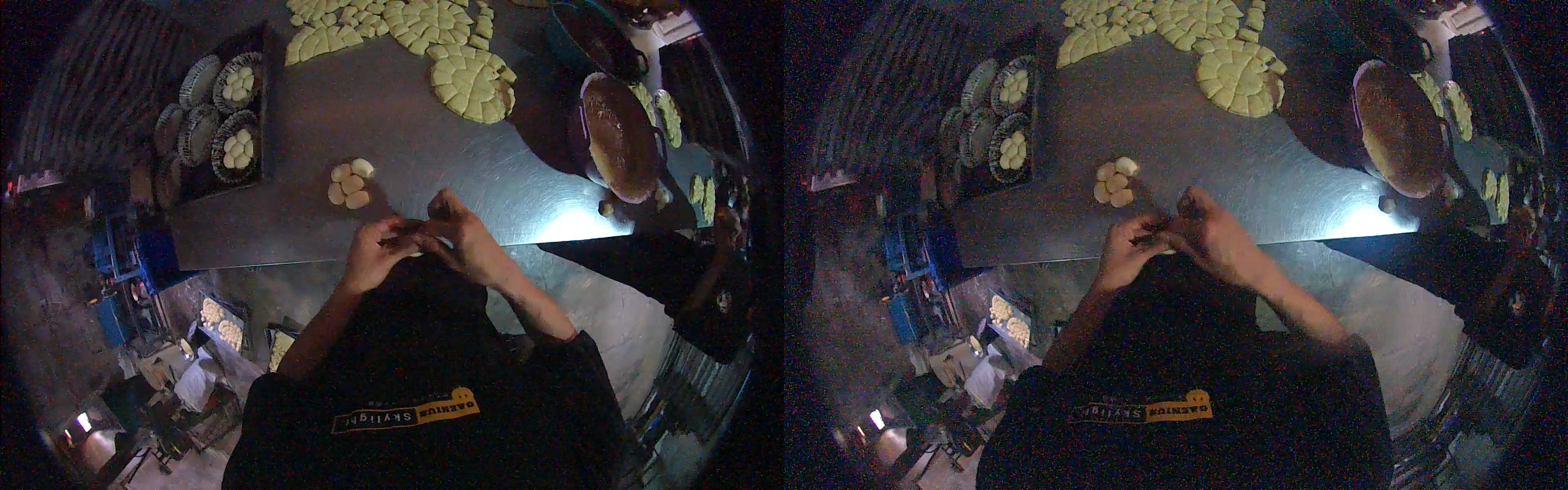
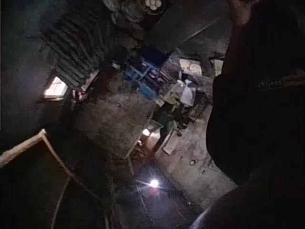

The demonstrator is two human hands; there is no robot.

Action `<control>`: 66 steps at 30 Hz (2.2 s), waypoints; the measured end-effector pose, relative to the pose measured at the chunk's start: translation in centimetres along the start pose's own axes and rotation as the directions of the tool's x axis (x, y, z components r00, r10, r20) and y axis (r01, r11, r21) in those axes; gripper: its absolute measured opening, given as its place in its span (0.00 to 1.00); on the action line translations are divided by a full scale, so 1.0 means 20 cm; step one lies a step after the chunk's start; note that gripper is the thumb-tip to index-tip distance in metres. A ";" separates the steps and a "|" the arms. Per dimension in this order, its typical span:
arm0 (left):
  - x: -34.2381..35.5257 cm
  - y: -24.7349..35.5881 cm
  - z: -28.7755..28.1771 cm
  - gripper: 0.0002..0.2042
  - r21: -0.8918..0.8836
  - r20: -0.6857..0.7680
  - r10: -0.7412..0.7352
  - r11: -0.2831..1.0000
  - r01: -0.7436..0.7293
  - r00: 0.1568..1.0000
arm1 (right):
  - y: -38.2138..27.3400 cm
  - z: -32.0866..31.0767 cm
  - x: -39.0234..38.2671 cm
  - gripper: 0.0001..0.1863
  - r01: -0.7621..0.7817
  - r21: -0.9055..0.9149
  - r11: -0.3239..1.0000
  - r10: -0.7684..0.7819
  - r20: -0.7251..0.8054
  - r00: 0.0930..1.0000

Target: The person picks up small pieces of dough, flattens them by hand, adds a portion of dark filling from a bowl, and shapes the dough into balls before placing them onto a baking tray.

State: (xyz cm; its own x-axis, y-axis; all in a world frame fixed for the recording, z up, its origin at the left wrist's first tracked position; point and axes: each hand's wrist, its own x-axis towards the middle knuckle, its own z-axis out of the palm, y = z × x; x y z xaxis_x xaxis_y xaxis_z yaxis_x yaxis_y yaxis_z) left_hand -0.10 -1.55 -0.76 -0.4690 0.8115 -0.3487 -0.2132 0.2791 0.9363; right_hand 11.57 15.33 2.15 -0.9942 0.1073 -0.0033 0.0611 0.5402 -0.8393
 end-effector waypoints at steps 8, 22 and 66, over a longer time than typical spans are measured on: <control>0.05 -0.25 -0.28 0.14 -0.086 -0.167 0.059 0.993 -0.074 0.984 | -0.06 0.40 0.08 0.22 0.124 -0.236 0.964 -0.136 -0.037 0.990; 0.77 -0.26 -0.74 0.18 0.438 0.345 0.104 0.861 -0.257 0.933 | 0.24 0.76 0.57 0.18 -0.490 0.107 0.865 0.449 -0.600 0.662; -0.75 -0.52 -1.54 0.25 -0.175 -0.790 -0.019 0.965 -0.195 0.613 | -0.24 0.71 2.41 0.19 0.074 -0.174 0.982 -0.127 -0.314 0.941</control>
State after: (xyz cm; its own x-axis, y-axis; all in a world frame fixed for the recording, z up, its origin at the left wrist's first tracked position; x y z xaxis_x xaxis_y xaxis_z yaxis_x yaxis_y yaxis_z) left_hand -17.23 -32.45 -6.47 -0.9604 0.0865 -0.2647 -0.2639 0.0209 0.9643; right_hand -37.94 6.15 -1.71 -0.9155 0.2945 0.2741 0.0014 0.6836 -0.7298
